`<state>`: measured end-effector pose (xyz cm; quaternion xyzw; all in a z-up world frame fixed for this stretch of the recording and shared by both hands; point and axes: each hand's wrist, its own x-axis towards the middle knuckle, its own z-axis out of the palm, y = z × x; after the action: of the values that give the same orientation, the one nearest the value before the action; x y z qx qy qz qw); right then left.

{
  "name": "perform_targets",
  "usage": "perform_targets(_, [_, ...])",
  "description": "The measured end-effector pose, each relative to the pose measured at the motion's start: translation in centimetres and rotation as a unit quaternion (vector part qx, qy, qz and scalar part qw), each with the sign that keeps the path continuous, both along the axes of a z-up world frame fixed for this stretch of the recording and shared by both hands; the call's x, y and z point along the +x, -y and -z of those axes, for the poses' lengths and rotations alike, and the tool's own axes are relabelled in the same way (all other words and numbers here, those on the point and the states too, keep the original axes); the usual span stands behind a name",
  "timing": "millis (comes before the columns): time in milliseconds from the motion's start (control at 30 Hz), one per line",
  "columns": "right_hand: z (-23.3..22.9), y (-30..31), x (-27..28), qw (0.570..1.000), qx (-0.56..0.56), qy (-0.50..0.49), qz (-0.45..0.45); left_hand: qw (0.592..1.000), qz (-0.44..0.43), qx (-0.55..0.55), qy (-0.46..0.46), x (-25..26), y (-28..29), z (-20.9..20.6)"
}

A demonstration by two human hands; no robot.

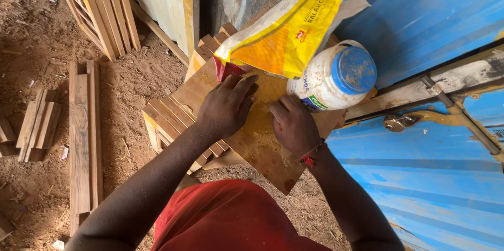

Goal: The person sands a small piece of wood by hand on a wooden table, rubbing the surface with a sandpaper block.

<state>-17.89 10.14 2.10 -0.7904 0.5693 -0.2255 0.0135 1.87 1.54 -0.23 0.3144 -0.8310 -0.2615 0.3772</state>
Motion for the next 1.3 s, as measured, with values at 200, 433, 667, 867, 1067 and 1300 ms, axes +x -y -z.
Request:
perform_targets(200, [-0.7, -1.4, 1.0, 0.993, -0.017, 0.103, 0.058, 1.000, -0.005, 0.006, 0.002, 0.1, 0.1, -0.2])
perform_targets(433, [-1.9, -0.9, 1.0, 0.993, 0.021, 0.099, 0.066, 1.000, -0.013, 0.006, 0.004, 0.1, -0.2, -0.2])
perform_targets(667, [-1.2, 0.5, 0.2, 0.999, -0.002, -0.006, -0.049, 1.000, -0.022, 0.003, 0.015, -0.4, -0.3, 0.6])
perform_targets(867, [-1.3, 1.8, -0.9, 0.990, -0.004, -0.098, -0.098, 0.999, -0.014, 0.000, 0.049, -0.3, -0.3, 0.3])
perform_targets(1067, [-1.3, 3.4, -2.1, 0.974, 0.033, -0.145, -0.169, 0.998, -0.017, 0.012, 0.055, -0.3, -0.6, 0.5])
perform_targets(1300, [-1.5, 2.9, -2.4, 0.977, 0.036, -0.127, -0.168, 1.000, -0.019, -0.009, 0.017, -0.2, -0.6, 0.5])
